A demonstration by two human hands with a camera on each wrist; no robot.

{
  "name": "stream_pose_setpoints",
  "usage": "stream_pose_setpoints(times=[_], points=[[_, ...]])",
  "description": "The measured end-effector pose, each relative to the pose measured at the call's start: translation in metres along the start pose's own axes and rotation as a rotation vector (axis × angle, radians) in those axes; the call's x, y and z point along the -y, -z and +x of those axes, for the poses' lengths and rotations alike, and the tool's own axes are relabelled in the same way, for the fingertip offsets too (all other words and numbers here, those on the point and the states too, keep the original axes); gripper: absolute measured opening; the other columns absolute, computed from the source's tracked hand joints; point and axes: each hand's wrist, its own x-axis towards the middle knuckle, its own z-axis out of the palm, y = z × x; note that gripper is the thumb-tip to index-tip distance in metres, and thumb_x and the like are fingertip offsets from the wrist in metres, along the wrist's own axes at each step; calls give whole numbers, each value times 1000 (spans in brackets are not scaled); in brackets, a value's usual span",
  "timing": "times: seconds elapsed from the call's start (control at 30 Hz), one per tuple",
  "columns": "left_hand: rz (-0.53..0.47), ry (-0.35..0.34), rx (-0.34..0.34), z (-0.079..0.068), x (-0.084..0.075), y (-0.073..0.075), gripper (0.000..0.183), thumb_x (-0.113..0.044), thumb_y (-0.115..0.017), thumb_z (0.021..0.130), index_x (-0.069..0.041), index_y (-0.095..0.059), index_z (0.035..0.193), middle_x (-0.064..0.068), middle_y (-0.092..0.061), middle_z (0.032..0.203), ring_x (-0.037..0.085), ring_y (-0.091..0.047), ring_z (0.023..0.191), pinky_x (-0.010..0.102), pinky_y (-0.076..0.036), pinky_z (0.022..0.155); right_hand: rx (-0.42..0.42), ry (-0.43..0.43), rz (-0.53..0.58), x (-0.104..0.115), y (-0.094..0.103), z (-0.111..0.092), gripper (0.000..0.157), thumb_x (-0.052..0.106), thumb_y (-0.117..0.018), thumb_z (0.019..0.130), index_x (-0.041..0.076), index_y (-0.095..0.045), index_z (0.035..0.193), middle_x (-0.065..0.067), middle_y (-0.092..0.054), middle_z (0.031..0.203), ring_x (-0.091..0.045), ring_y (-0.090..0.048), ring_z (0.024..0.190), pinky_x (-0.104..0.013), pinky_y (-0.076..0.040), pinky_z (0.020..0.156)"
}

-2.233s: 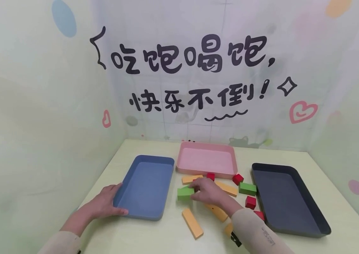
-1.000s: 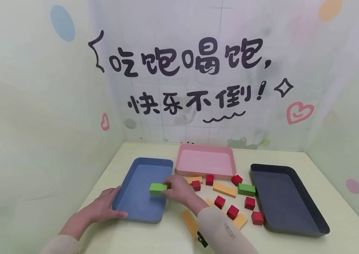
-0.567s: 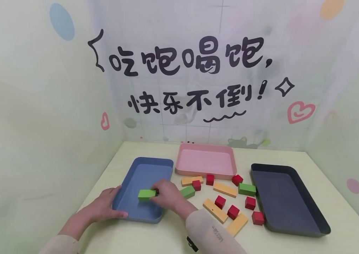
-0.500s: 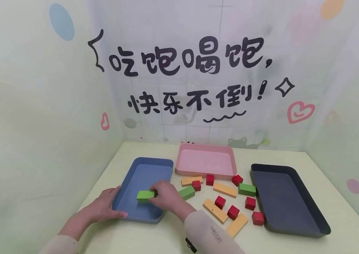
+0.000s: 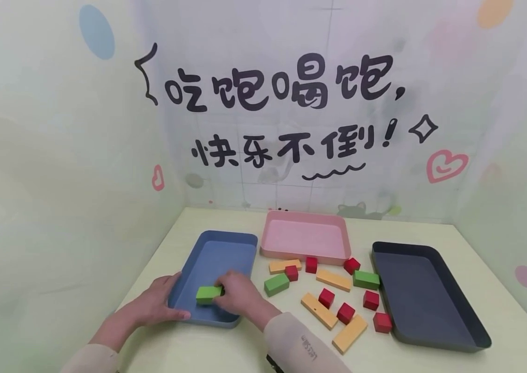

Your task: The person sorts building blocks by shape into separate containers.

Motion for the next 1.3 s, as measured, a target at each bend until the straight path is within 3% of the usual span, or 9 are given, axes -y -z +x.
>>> stream_pose_setpoints(times=[0.3, 0.73, 1.03, 1.3], points=[[14, -2, -5, -1, 0, -1, 116, -56, -82, 72, 13, -27, 148, 37, -37, 141, 52, -37, 130, 62, -38, 102, 7, 34, -44, 2, -4, -3, 31, 28, -77, 86, 9, -75, 111, 0, -67, 100, -9, -60, 88, -20, -50, 77], [25, -19, -2, 0, -5, 3, 114, -53, -83, 72, 15, -29, 146, 39, -38, 139, 54, -36, 129, 64, -38, 101, -22, 29, 20, -11, 18, -9, 30, 26, -72, 92, 10, -73, 117, 0, -67, 105, -10, -63, 93, -21, -52, 79], [50, 14, 12, 0, -2, 4, 118, -59, -82, 70, 12, -29, 148, 38, -38, 140, 53, -37, 130, 64, -38, 102, -43, -40, 124, -32, 38, -14, 32, 24, -73, 91, 7, -71, 119, -2, -67, 107, -12, -63, 94, -24, -54, 80], [70, -2, 16, 0, -5, 4, 115, -56, -83, 72, 12, -29, 147, 38, -39, 138, 53, -39, 127, 63, -40, 100, -74, -90, 204, -65, 61, -27, 36, 22, -71, 93, 6, -69, 124, -9, -68, 116, -22, -64, 100, -33, -56, 83]])
